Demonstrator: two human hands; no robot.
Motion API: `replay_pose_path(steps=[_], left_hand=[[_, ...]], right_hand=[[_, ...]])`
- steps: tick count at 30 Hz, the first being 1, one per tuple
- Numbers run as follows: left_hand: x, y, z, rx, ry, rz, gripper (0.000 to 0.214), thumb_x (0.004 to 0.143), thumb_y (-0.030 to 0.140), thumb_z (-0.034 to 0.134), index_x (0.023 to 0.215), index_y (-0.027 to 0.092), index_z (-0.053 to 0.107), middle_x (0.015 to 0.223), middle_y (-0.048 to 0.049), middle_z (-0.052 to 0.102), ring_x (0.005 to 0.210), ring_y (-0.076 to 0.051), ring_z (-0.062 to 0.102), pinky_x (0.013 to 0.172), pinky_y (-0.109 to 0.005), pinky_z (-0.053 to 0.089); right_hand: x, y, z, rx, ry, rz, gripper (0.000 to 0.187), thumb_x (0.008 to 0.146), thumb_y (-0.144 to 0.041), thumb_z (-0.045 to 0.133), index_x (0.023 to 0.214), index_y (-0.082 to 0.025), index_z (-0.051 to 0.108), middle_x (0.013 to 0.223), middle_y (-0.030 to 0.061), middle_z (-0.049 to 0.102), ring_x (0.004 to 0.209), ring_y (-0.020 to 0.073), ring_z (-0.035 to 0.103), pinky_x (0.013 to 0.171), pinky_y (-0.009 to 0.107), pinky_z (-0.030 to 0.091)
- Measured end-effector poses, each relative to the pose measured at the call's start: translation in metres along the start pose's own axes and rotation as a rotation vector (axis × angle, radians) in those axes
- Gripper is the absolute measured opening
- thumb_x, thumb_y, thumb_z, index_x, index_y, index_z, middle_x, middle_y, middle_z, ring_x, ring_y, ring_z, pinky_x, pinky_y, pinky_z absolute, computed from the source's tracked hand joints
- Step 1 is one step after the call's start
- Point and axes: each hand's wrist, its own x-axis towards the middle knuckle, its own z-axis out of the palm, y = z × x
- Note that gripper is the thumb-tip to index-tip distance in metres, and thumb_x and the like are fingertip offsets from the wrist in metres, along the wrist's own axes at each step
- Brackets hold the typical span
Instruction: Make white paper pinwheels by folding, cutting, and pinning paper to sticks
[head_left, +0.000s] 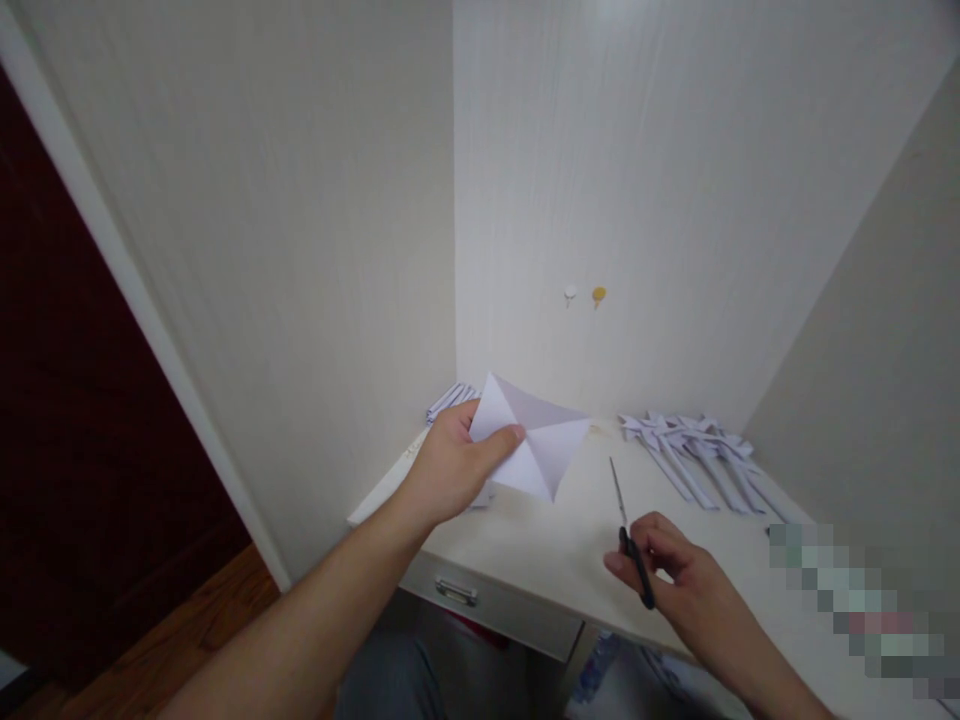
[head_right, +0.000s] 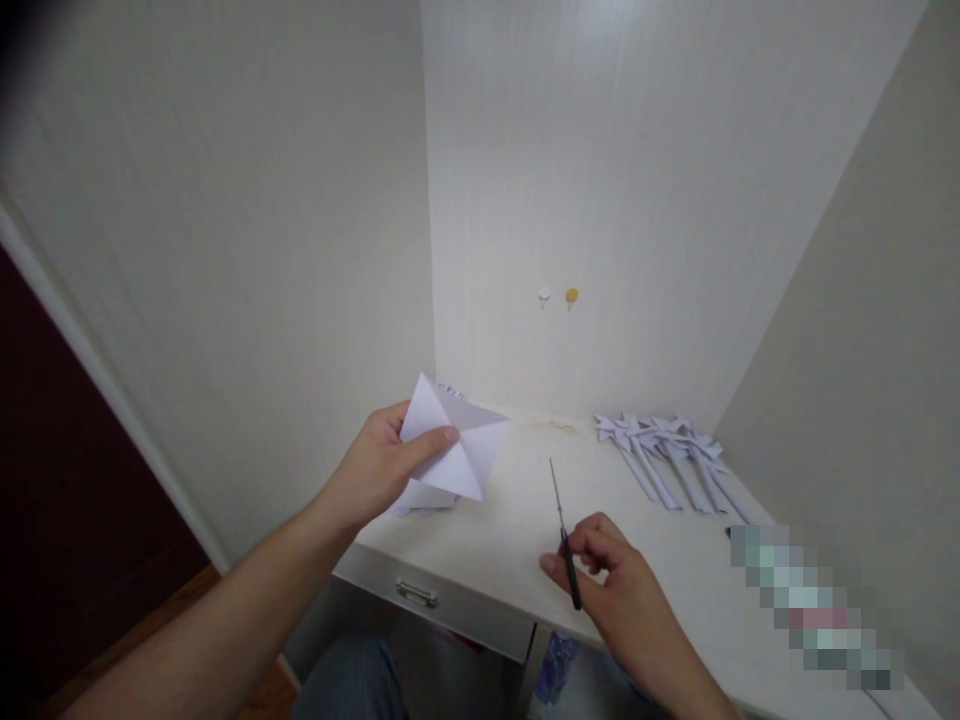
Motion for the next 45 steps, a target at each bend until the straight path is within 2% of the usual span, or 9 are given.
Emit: replay_pose_path(steps=[4,10,15,19,22,27,34,40,45], left_hand=[[0.001,0.006,0.008,0.043,0.006,0.013,0.017,0.074,0.028,0.074,0.082,0.013,0.07,0.068,-0.0015,0.071,0.055,-0.013,0.062,0.048,-0.02,0.044],[-0.001,0.01,0.011,0.04,0.016,0.024,0.016,0.074,0.028,0.074,0.081,0.014,0.07,0.069,-0.0015,0.072,0.052,-0.012,0.061,0.045,-0.019,0.044],[-0.004,0.011,0.011,0.027,0.012,0.036,0.018,0.074,0.028,0.075,0.084,0.014,0.071,0.073,-0.0021,0.074,0.056,-0.013,0.063,0.048,-0.02,0.046],[-0.006,0.0,0.014,0.037,0.028,-0.012,0.018,0.074,0.028,0.075,0.084,0.014,0.071,0.07,-0.0018,0.073,0.056,-0.014,0.062,0.049,-0.02,0.046],[-0.01,-0.012,0.018,0.051,0.021,-0.07,0.018,0.074,0.028,0.074,0.083,0.013,0.072,0.071,-0.003,0.073,0.057,-0.015,0.063,0.051,-0.023,0.047],[-0.023,-0.033,0.026,0.098,-0.041,-0.096,0.022,0.079,0.03,0.071,0.094,0.015,0.075,0.081,-0.0059,0.076,0.068,-0.019,0.068,0.058,-0.026,0.051],[-0.031,-0.045,0.032,0.061,-0.168,-0.139,0.024,0.081,0.033,0.072,0.097,0.015,0.074,0.083,-0.0052,0.074,0.067,-0.016,0.065,0.06,-0.026,0.051],[-0.03,-0.054,0.026,0.076,-0.119,-0.125,0.026,0.082,0.04,0.07,0.083,0.014,0.07,0.069,-0.0015,0.065,0.059,-0.013,0.059,0.056,-0.024,0.05],[-0.029,-0.05,0.027,0.103,-0.043,-0.098,0.024,0.082,0.038,0.067,0.074,0.016,0.065,0.064,0.001,0.061,0.056,-0.012,0.057,0.053,-0.022,0.047]], right_hand=[[-0.021,-0.028,0.018,0.078,-0.09,-0.039,0.019,0.076,-0.039,0.075,0.068,-0.022,0.071,0.072,0.0019,0.064,0.069,0.0193,0.061,0.066,0.03,0.049],[-0.033,-0.04,0.025,0.05,-0.029,0.043,0.015,0.073,-0.038,0.077,0.076,-0.023,0.08,0.071,0.003,0.072,0.062,0.0182,0.061,0.056,0.026,0.048],[-0.039,-0.044,0.023,0.1,0.101,0.114,0.017,0.067,-0.04,0.08,0.07,-0.023,0.078,0.066,0.002,0.073,0.061,0.0192,0.064,0.056,0.026,0.051],[-0.037,-0.056,0.016,0.193,0.292,0.179,0.024,0.065,-0.044,0.082,0.076,-0.023,0.081,0.079,0.0046,0.079,0.071,0.023,0.071,0.065,0.029,0.057],[-0.027,-0.065,0.013,0.217,0.421,0.156,0.029,0.061,-0.047,0.087,0.073,-0.022,0.079,0.071,0.0043,0.075,0.065,0.0228,0.069,0.058,0.03,0.055],[-0.003,-0.076,0.019,0.515,0.443,0.116,0.04,0.059,-0.041,0.092,0.09,-0.019,0.078,0.07,0.0041,0.075,0.063,0.0215,0.068,0.052,0.029,0.053],[0.002,-0.069,0.024,0.741,0.487,0.145,0.029,0.061,-0.034,0.093,0.072,-0.018,0.072,0.064,-0.0003,0.07,0.055,0.0131,0.06,0.052,0.024,0.05],[0.0,-0.056,0.025,0.726,0.582,0.089,0.026,0.068,-0.033,0.091,0.08,-0.018,0.074,0.071,-0.0004,0.071,0.063,0.0122,0.06,0.058,0.022,0.049],[0.005,-0.051,0.023,0.681,0.518,0.102,0.028,0.069,-0.037,0.09,0.074,-0.017,0.072,0.068,0.0011,0.071,0.061,0.0146,0.061,0.057,0.025,0.048]])
